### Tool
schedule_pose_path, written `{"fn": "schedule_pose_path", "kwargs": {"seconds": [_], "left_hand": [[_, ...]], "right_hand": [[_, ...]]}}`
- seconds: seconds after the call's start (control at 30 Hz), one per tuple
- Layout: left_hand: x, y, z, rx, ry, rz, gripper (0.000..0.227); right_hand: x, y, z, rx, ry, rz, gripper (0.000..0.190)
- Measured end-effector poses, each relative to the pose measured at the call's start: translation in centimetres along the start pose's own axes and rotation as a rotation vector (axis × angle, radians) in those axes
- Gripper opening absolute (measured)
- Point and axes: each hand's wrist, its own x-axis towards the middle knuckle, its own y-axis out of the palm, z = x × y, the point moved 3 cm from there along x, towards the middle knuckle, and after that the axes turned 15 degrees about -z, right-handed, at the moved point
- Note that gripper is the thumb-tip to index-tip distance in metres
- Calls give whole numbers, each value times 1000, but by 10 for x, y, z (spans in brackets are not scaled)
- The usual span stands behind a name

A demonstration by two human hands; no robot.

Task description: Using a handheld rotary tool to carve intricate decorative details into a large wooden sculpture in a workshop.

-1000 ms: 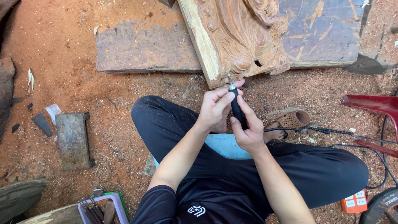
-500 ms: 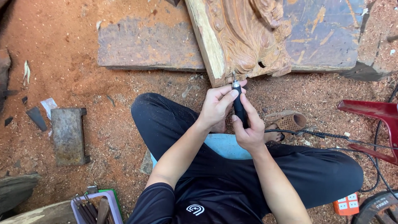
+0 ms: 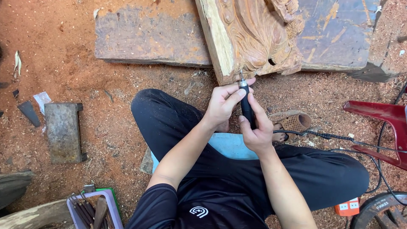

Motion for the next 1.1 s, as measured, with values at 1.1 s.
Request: {"fn": "schedule_pose_path", "kwargs": {"seconds": [1.1], "left_hand": [[-4, 9, -14, -41, -105, -45, 20]], "right_hand": [[7, 1, 35, 53, 80, 63, 62]]}}
